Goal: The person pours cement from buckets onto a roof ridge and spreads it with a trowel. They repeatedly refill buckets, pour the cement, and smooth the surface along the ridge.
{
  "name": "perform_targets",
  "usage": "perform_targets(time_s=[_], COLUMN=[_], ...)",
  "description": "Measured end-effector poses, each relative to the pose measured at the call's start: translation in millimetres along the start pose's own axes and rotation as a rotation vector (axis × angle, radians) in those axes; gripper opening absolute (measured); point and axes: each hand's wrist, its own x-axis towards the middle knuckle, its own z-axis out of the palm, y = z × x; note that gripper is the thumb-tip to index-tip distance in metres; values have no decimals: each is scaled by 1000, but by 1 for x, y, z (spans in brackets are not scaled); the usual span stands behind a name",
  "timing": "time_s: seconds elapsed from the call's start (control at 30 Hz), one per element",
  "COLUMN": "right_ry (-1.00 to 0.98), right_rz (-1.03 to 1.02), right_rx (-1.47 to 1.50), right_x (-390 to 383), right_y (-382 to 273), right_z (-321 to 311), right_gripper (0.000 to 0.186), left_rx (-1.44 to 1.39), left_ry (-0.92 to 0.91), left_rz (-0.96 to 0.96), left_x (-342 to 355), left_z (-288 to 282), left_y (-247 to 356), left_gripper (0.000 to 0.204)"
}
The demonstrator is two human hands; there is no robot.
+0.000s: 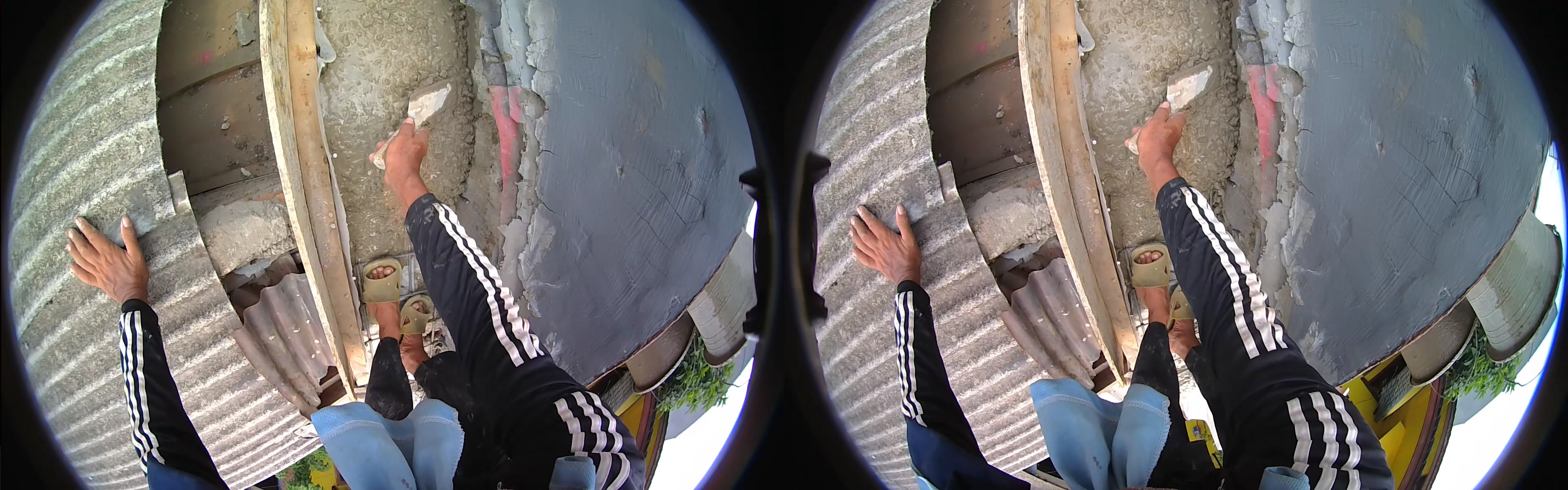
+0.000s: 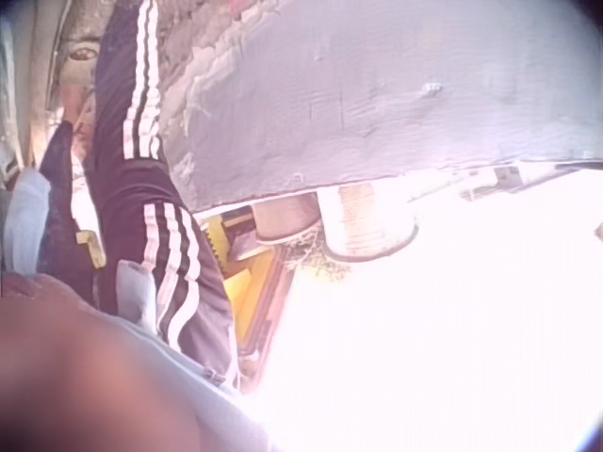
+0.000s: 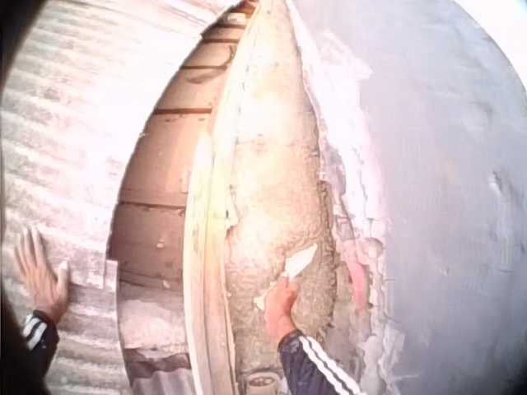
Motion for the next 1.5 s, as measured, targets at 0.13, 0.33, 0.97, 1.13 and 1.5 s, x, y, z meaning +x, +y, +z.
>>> perform_targets(time_s=[0.13, 0.33, 0.97, 1.13, 1.5], right_ry=[-40, -171, -215, -300, -606], right_rz=[-28, -142, -352, -426, -537], right_rx=[130, -109, -654, -814, -1497], right_x=[80, 78, 163, 181, 56], right_y=[-76, -104, -167, -155, -147], right_z=[44, 16, 37, 86, 9], right_gripper=[43, 39, 47, 49, 46], left_rx=[-1, -6, 54, 42, 47], left_ry=[-7, -20, -119, -120, -141], left_rz=[12, -10, -46, -54, -54], left_x=[0, 5, 9, 7, 15], left_z=[2, -4, -10, -7, -13], left_y=[0, 6, 9, 9, 12], left_gripper=[93, 93, 95, 96, 96])
